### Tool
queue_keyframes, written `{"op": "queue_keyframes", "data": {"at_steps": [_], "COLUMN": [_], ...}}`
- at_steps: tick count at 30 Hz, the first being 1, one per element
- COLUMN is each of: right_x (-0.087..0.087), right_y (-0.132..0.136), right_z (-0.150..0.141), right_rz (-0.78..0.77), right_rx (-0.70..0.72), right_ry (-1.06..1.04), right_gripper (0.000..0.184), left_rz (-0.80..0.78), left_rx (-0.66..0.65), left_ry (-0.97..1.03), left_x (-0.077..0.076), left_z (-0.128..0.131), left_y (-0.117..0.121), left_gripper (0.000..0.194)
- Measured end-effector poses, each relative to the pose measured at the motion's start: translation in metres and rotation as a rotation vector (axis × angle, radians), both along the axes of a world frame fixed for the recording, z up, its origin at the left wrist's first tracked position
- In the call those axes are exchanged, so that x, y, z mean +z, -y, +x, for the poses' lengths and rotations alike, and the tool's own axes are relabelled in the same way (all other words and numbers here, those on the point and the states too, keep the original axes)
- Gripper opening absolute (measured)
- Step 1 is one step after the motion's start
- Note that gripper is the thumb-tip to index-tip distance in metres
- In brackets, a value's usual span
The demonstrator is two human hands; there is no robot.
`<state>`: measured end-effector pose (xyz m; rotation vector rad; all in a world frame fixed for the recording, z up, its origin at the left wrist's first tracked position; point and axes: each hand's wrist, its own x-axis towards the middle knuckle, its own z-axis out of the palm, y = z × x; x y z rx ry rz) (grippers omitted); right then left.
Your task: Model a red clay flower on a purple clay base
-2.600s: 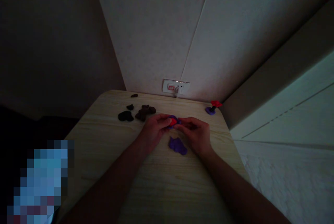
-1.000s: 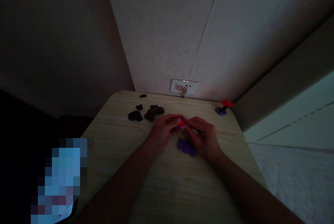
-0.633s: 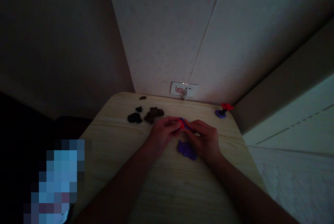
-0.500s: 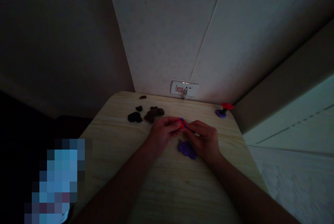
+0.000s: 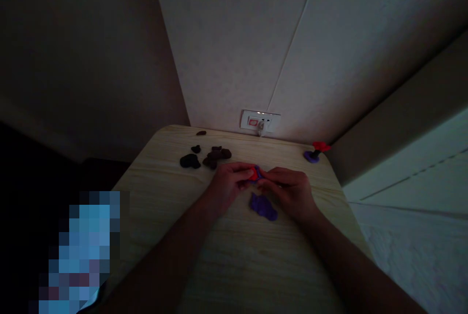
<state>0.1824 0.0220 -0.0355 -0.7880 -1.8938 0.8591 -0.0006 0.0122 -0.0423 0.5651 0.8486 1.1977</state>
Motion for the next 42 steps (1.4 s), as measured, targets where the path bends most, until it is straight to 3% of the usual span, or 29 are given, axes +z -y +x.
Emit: {"op": "queue_keyframes", "data": {"at_steps": [2, 5, 12, 16, 18, 22, 28, 35, 39, 42], "right_x": [-0.002, -0.004, -0.004, -0.005, -0.004, -0.006, -0.006, -0.002, -0.003, -0.004], "right_y": [0.0, 0.0, -0.005, -0.007, -0.007, -0.005, -0.002, -0.002, 0.001, 0.004], "right_z": [0.001, 0.001, -0.004, -0.004, -0.003, -0.002, -0.007, -0.008, -0.009, -0.009], "right_rz": [-0.036, -0.071, -0.259, -0.334, -0.307, -0.218, -0.01, 0.146, 0.174, 0.241], "right_rx": [-0.051, -0.133, -0.104, -0.08, -0.026, 0.013, -0.094, -0.235, -0.238, -0.19], "right_ry": [-0.042, -0.075, -0.151, -0.206, -0.164, -0.071, -0.049, 0.032, 0.152, 0.229], "right_gripper": [0.004, 0.013, 0.031, 0.059, 0.061, 0.04, 0.028, 0.03, 0.033, 0.032], "left_rz": [-0.016, -0.024, 0.011, 0.027, 0.024, 0.0, 0.018, 0.078, 0.112, 0.181], "left_rx": [-0.017, -0.044, -0.11, -0.162, -0.174, -0.092, 0.032, -0.055, 0.024, 0.078], "left_ry": [-0.024, -0.05, -0.094, -0.122, -0.116, -0.047, 0.025, 0.012, -0.023, -0.179], "left_x": [0.0, 0.001, 0.002, 0.0, 0.0, 0.002, 0.002, 0.002, 0.001, -0.001], "left_z": [0.0, 0.0, -0.003, -0.005, -0.006, -0.006, 0.002, 0.004, 0.005, 0.006], "left_y": [0.0, 0.001, 0.001, 0.001, 0.001, 0.001, 0.001, 0.002, 0.004, 0.005], "left_gripper": [0.027, 0.029, 0.03, 0.03, 0.032, 0.04, 0.038, 0.037, 0.034, 0.03]}}
